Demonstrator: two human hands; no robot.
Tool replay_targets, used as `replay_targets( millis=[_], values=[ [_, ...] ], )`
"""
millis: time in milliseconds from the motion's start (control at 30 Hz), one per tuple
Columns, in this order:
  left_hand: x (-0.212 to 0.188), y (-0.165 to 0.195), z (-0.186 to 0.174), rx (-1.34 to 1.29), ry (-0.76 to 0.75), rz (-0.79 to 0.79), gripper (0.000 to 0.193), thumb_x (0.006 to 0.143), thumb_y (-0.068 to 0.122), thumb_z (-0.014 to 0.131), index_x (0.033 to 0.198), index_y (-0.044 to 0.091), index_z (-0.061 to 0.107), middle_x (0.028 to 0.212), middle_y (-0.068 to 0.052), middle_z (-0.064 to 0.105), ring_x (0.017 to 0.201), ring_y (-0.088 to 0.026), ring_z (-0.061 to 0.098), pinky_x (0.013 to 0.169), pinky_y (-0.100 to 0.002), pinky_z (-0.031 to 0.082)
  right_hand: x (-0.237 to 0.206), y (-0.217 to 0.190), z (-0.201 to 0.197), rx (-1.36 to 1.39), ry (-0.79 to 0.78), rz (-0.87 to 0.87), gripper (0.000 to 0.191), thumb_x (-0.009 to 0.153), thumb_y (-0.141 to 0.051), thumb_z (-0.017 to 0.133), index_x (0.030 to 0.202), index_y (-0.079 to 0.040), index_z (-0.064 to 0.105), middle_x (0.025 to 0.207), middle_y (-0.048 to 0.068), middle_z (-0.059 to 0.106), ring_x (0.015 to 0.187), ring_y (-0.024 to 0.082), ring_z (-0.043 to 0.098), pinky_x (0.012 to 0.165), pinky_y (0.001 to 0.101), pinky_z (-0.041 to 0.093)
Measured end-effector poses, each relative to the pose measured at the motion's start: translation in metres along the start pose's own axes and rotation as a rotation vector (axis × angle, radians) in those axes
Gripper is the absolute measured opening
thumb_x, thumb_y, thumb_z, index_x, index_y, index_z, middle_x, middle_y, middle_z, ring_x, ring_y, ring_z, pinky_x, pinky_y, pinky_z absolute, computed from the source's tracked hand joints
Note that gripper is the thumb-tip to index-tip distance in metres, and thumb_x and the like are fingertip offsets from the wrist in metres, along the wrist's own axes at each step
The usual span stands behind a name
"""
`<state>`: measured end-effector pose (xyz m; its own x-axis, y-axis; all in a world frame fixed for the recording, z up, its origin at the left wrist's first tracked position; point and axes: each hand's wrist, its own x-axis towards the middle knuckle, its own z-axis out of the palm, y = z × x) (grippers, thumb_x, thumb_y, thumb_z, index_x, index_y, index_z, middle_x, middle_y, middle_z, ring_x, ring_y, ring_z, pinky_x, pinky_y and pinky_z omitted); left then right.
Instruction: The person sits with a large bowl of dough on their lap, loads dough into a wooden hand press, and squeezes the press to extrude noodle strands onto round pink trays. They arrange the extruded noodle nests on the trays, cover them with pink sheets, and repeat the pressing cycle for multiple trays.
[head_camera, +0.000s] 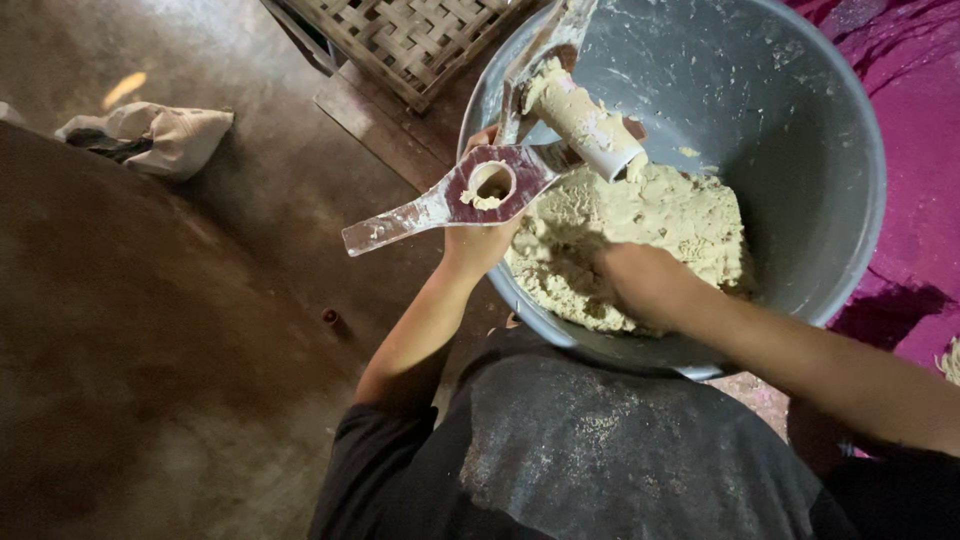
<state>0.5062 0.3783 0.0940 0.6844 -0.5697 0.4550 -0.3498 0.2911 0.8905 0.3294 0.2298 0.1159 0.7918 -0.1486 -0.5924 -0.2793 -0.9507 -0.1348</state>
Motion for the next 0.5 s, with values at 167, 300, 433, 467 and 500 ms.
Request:
replay_targets(
  millis=[167, 300, 433, 467, 500],
  values=[
    [0.001, -0.006, 0.001, 0.102, -0.006, 0.160, 0.024, 0.094, 0.000, 0.078, 0.114, 0.002, 0.065, 0.130, -0.012, 0.063, 0.118, -0.022, 0.064, 0.103, -0.033, 0.051, -0.038, -0.006, 0.014, 0.306, -0.015, 0.044, 0.031, 0.088, -0.024, 0.074, 0.110, -0.004, 0.064, 0.087, 0.015, 0.074, 0.080, 0.027, 0.073, 0.076, 0.0391, 0.061],
    [0.003, -0.010, 0.001, 0.136, -0.028, 0.066, 0.031, 0.094, 0.007, 0.080, 0.121, 0.006, 0.065, 0.112, -0.009, 0.070, 0.107, -0.019, 0.068, 0.100, -0.033, 0.053, -0.067, 0.008, 0.019, 0.593, 0.308, -0.334, 0.050, 0.085, -0.018, 0.068, 0.133, -0.004, 0.062, 0.097, 0.013, 0.077, 0.079, 0.020, 0.074, 0.072, 0.0378, 0.060],
    [0.013, -0.006, 0.001, 0.125, -0.076, -0.101, 0.050, 0.094, 0.016, 0.078, 0.139, 0.005, 0.057, 0.118, -0.008, 0.071, 0.108, -0.019, 0.069, 0.098, -0.035, 0.055, -0.102, 0.053, 0.011, 0.747, -0.044, 0.024, 0.039, 0.102, -0.026, 0.051, 0.136, -0.018, 0.069, 0.079, 0.009, 0.077, 0.060, 0.018, 0.073, 0.058, 0.0324, 0.063],
    [0.017, -0.003, 0.002, 0.179, -0.092, -0.056, 0.054, 0.095, 0.017, 0.078, 0.143, 0.006, 0.055, 0.123, -0.008, 0.070, 0.113, -0.019, 0.069, 0.100, -0.035, 0.054, -0.114, 0.066, 0.007, 0.777, -0.042, 0.063, 0.041, 0.101, -0.030, 0.049, 0.136, -0.021, 0.068, 0.080, 0.007, 0.077, 0.057, 0.017, 0.072, 0.057, 0.0323, 0.060],
    [0.020, 0.001, 0.003, 0.338, -0.102, 0.080, 0.058, 0.094, 0.021, 0.079, 0.144, 0.007, 0.054, 0.126, -0.009, 0.069, 0.116, -0.021, 0.068, 0.103, -0.037, 0.053, -0.127, 0.078, 0.000, 0.804, -0.037, 0.102, 0.044, 0.099, -0.034, 0.048, 0.137, -0.023, 0.067, 0.081, 0.006, 0.078, 0.053, 0.016, 0.072, 0.055, 0.0321, 0.057]
  ],
)
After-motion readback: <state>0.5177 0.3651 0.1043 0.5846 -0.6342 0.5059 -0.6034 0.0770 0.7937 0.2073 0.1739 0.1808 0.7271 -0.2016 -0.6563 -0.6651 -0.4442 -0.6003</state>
